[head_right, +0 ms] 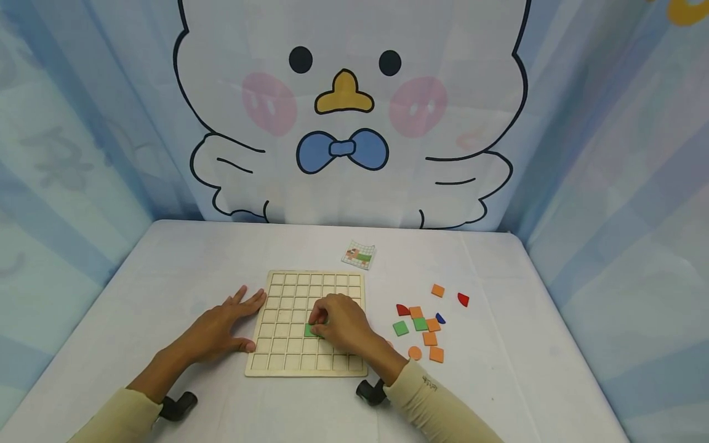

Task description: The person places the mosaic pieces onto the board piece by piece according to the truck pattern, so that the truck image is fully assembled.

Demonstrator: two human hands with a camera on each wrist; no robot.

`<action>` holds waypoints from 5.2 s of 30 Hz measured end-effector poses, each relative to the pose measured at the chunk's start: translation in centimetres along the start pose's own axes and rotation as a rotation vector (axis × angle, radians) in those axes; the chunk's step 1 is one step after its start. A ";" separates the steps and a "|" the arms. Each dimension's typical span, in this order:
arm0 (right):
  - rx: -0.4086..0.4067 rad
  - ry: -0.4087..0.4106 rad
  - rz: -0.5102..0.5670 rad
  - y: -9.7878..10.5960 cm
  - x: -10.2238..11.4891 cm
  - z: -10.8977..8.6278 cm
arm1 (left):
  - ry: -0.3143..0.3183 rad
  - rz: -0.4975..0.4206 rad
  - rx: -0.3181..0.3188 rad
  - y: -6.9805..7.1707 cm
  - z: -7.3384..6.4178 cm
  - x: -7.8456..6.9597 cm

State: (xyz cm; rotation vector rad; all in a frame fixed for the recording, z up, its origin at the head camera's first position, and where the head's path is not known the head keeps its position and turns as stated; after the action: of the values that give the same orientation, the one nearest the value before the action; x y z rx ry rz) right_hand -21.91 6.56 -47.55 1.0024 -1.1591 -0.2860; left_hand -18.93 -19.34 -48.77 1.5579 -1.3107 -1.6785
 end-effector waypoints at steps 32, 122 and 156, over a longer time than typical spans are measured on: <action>-0.103 -0.210 0.067 5.9 -4.9 -3.5 | -0.012 0.012 -0.022 0.0 -0.1 0.0; -0.090 -0.109 0.101 2.4 -3.0 0.6 | 0.019 0.004 -0.012 -0.1 0.0 0.0; -0.114 -0.199 0.102 5.7 -5.6 -2.2 | 0.006 0.009 -0.016 -0.1 0.0 0.0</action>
State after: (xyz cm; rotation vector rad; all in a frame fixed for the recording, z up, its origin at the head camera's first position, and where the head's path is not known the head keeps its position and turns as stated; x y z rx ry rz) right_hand -24.03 14.52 -46.66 0.8258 -1.3548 -0.3721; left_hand -18.89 -19.30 -48.87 1.5446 -1.2961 -1.6735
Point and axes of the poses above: each hand's wrist, its own z-axis towards the middle knuckle, its own y-axis out of the back of the hand, x = y × z, the point moved 4 cm from there along z, towards the middle knuckle, and after that the axes turned 1 degree about -x, right-handed, at the moved point
